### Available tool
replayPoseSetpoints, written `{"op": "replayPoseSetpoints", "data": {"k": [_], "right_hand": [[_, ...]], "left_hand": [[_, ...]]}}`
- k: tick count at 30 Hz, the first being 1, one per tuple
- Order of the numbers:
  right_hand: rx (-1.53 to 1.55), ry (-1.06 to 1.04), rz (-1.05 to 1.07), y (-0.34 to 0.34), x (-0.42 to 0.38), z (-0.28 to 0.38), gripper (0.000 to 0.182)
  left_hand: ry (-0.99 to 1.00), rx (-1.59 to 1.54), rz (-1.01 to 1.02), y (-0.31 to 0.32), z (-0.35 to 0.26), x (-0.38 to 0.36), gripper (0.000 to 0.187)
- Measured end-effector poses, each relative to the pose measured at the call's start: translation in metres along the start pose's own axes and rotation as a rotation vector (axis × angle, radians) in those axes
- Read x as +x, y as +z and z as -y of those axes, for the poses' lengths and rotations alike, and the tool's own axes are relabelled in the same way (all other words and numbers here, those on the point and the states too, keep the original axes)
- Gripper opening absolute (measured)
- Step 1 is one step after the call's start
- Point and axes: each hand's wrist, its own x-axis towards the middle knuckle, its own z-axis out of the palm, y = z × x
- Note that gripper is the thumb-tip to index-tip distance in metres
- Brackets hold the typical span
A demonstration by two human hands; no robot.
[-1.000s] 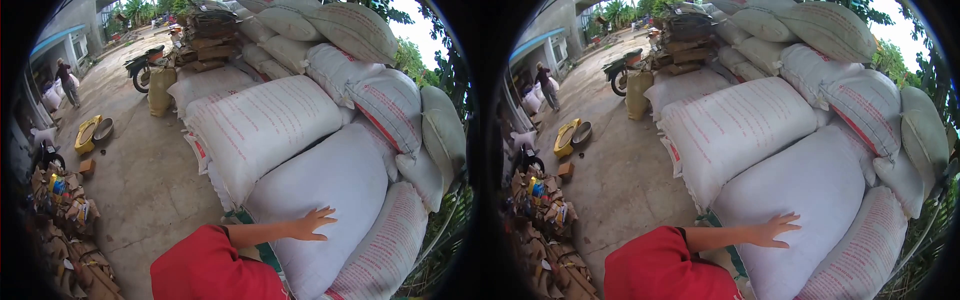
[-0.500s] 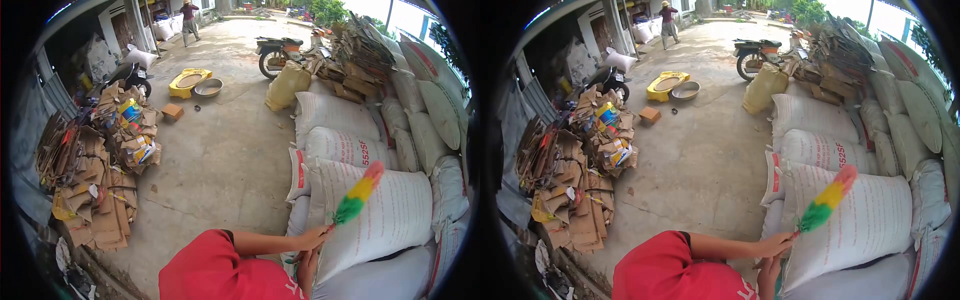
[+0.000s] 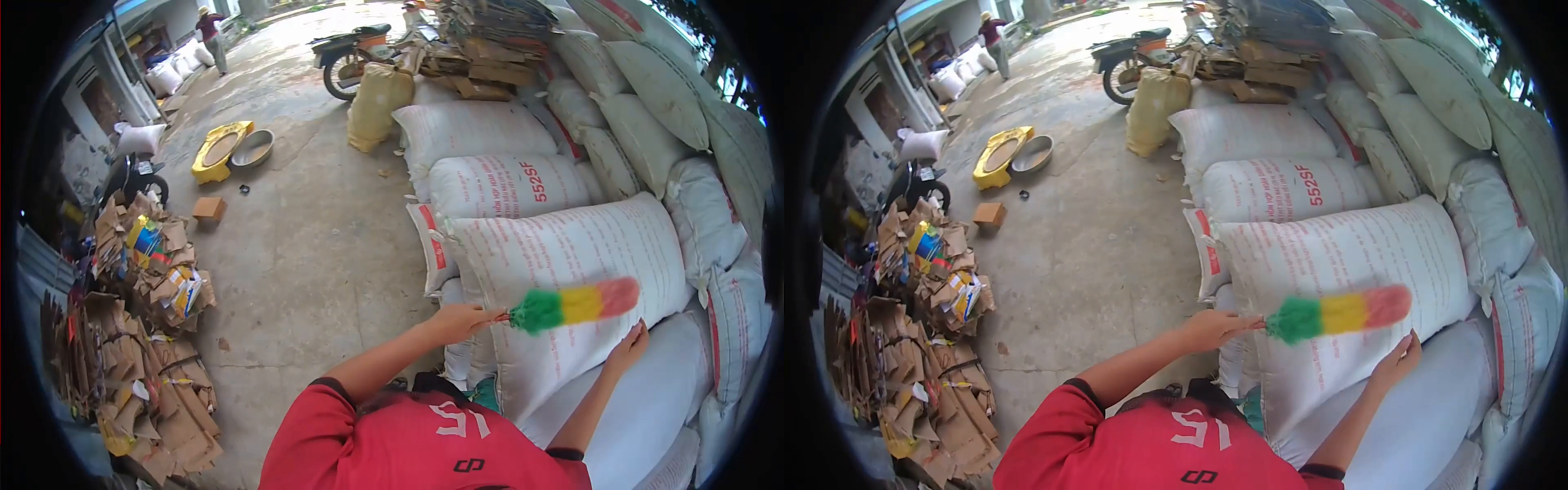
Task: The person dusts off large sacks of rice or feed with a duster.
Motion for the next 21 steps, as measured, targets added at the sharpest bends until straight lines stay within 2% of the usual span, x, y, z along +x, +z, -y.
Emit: {"op": "replayPoseSetpoints", "data": {"k": [1,2,3,6,7,9,11,12,14,16,18,19,21], "right_hand": [[0.11,0.091,-0.042,-0.003,0.007,-0.006,0.038],[0.228,0.174,-0.081,-0.006,0.012,-0.009,0.039],[0.219,0.291,-0.053,-0.01,0.015,-0.015,0.039],[0.156,0.29,0.0,-0.012,0.012,-0.04,0.037],[0.151,0.294,0.003,-0.011,0.01,-0.05,0.037],[0.243,0.316,0.052,-0.008,0.007,-0.067,0.035],[0.217,0.28,0.058,-0.004,0.007,-0.077,0.034],[0.188,0.241,0.049,0.0,0.012,-0.079,0.033],[0.15,0.191,0.04,0.006,0.022,-0.069,0.034],[0.101,0.141,0.035,0.013,0.029,-0.053,0.034],[0.124,0.131,0.037,0.026,0.037,-0.031,0.034],[0.124,0.127,0.037,0.032,0.04,-0.02,0.034],[0.049,0.088,0.092,0.04,0.046,-0.001,0.035]], "left_hand": [[-0.025,0.097,0.108,0.001,0.0,0.017,0.034],[-0.056,0.171,0.113,-0.004,0.002,0.03,0.032],[-0.093,0.248,0.113,-0.009,0.006,0.038,0.03],[-0.245,0.138,-0.174,-0.01,0.068,0.041,0.024],[-0.43,0.171,-0.28,-0.015,0.087,0.036,0.024],[-0.817,0.275,-0.348,-0.026,0.133,0.024,0.031],[-0.942,0.349,-0.292,-0.035,0.162,0.009,0.035],[-0.947,0.353,-0.298,-0.033,0.163,0.011,0.035],[-0.788,0.168,-0.454,-0.035,0.128,0.023,0.035],[-0.557,-0.012,-0.455,-0.029,0.092,0.047,0.035],[-0.492,-0.024,-0.22,-0.021,0.076,0.067,0.036],[-0.491,-0.026,-0.223,-0.021,0.077,0.075,0.036],[-0.352,0.042,-0.083,-0.023,0.083,0.088,0.04]]}}
